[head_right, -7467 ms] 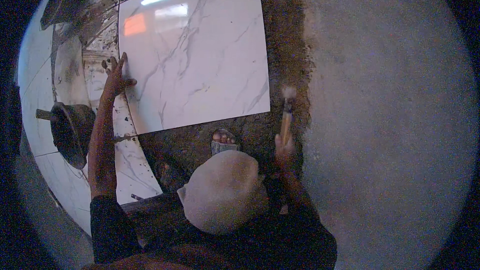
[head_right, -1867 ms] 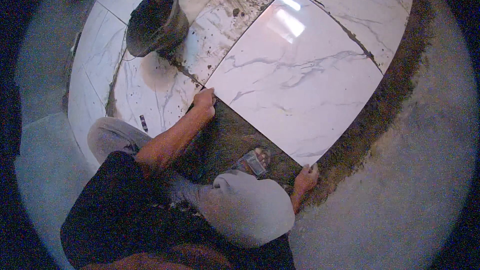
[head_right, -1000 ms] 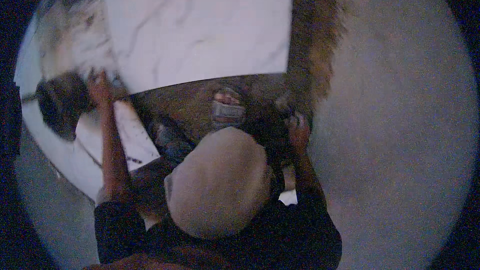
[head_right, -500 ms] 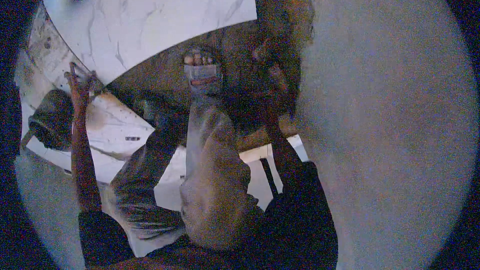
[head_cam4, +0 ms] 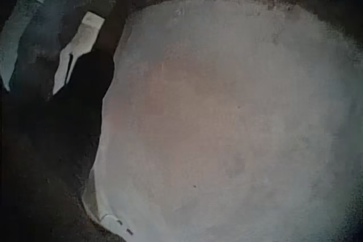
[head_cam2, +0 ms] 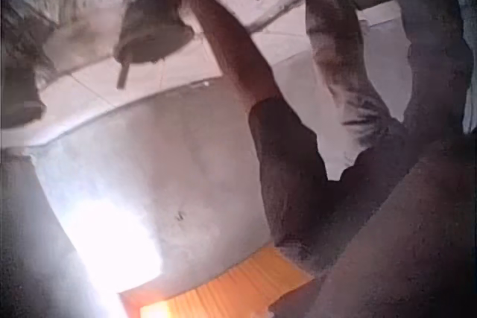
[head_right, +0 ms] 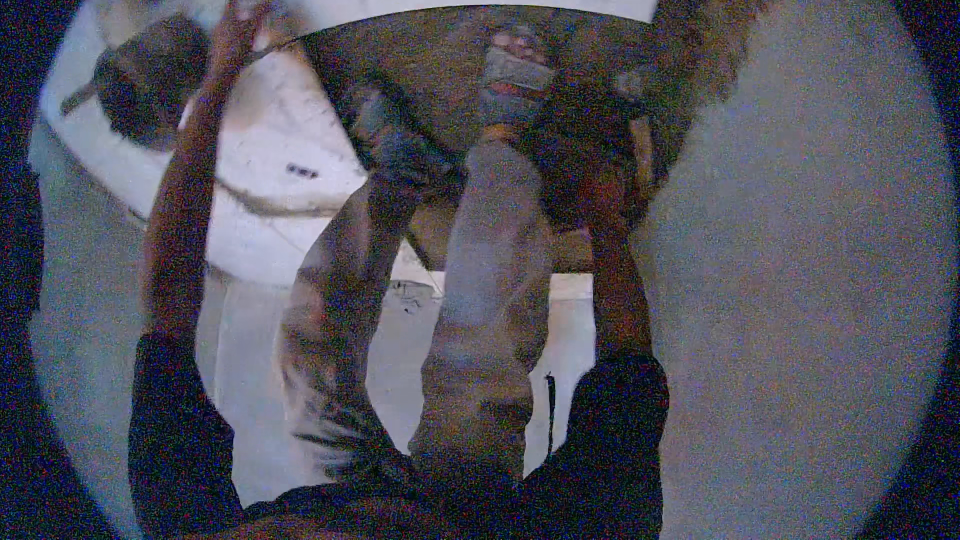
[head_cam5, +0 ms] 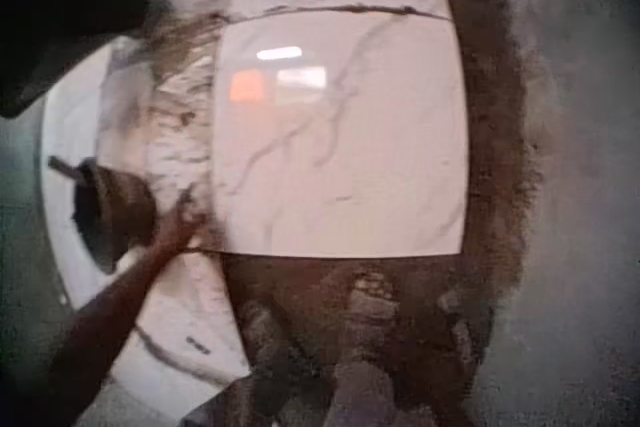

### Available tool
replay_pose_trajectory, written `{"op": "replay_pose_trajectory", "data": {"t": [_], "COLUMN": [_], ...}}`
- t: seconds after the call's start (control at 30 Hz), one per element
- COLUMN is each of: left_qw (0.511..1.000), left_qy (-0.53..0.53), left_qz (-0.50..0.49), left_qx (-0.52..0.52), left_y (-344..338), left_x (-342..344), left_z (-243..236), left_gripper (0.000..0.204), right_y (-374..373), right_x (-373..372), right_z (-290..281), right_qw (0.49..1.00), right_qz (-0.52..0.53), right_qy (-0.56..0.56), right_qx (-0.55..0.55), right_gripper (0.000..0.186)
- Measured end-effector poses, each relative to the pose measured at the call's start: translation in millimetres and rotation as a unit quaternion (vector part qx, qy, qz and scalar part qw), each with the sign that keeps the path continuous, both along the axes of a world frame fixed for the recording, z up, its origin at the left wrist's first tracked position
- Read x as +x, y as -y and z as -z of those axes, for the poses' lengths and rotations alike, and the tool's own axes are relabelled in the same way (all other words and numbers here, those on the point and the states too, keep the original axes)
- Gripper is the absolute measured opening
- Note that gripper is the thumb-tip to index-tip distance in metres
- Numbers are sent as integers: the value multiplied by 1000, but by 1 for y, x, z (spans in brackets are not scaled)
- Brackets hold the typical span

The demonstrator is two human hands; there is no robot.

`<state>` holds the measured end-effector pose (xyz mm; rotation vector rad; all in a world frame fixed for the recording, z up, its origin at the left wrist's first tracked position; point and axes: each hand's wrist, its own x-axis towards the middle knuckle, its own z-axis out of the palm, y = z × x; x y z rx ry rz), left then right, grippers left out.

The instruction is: The person positions a tile onto the floor and taps it with a hammer. They remove the tile, smooth the sand base with a board, flip the tile upside down, and spread cement onto the back of the tile from a bucket using a trowel.

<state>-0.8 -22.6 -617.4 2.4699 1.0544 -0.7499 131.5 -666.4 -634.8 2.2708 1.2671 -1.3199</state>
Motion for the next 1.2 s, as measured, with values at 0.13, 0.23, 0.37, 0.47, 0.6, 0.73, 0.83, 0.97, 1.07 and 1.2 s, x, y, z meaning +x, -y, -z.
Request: {"op": "replay_pose_trajectory", "data": {"t": [0.13,0.23,0.37,0.47,0.6,0.73,0.83,0.97,1.07,1.2], "left_qw": [975,942,878,906,829,788,769,744,732,657], "left_qy": [145,96,152,125,167,164,194,257,179,274], "left_qz": [-159,-253,-312,-261,-374,-425,-443,-454,-490,-525], "left_qx": [-58,-198,-330,-308,-381,-414,-419,-418,-438,-467], "left_y": [98,184,263,308,373,413,443,461,470,474], "left_x": [-40,-59,-118,-129,-76,-41,-24,-34,-25,-2], "left_z": [-17,-52,-85,-119,-145,-162,-172,-153,-140,-149], "left_gripper": [66,59,48,47,50,50,49,47,46,46], "right_y": [14,40,9,-116,-193,-308,-339,-362,-366,-385], "right_x": [-30,-31,-19,22,58,28,6,-14,-11,-11], "right_z": [-47,-95,-142,-162,-105,-82,-60,-48,-32,-13], "right_qw": [974,943,927,940,984,975,977,975,961,979], "right_qz": [223,332,371,340,117,82,42,-17,-40,-86], "right_qy": [-35,6,44,-23,-110,-170,-142,-137,-127,-23], "right_qx": [29,15,24,-7,78,115,151,176,242,182], "right_gripper": [44,42,40,41,41,39,36,37,39,39]}}
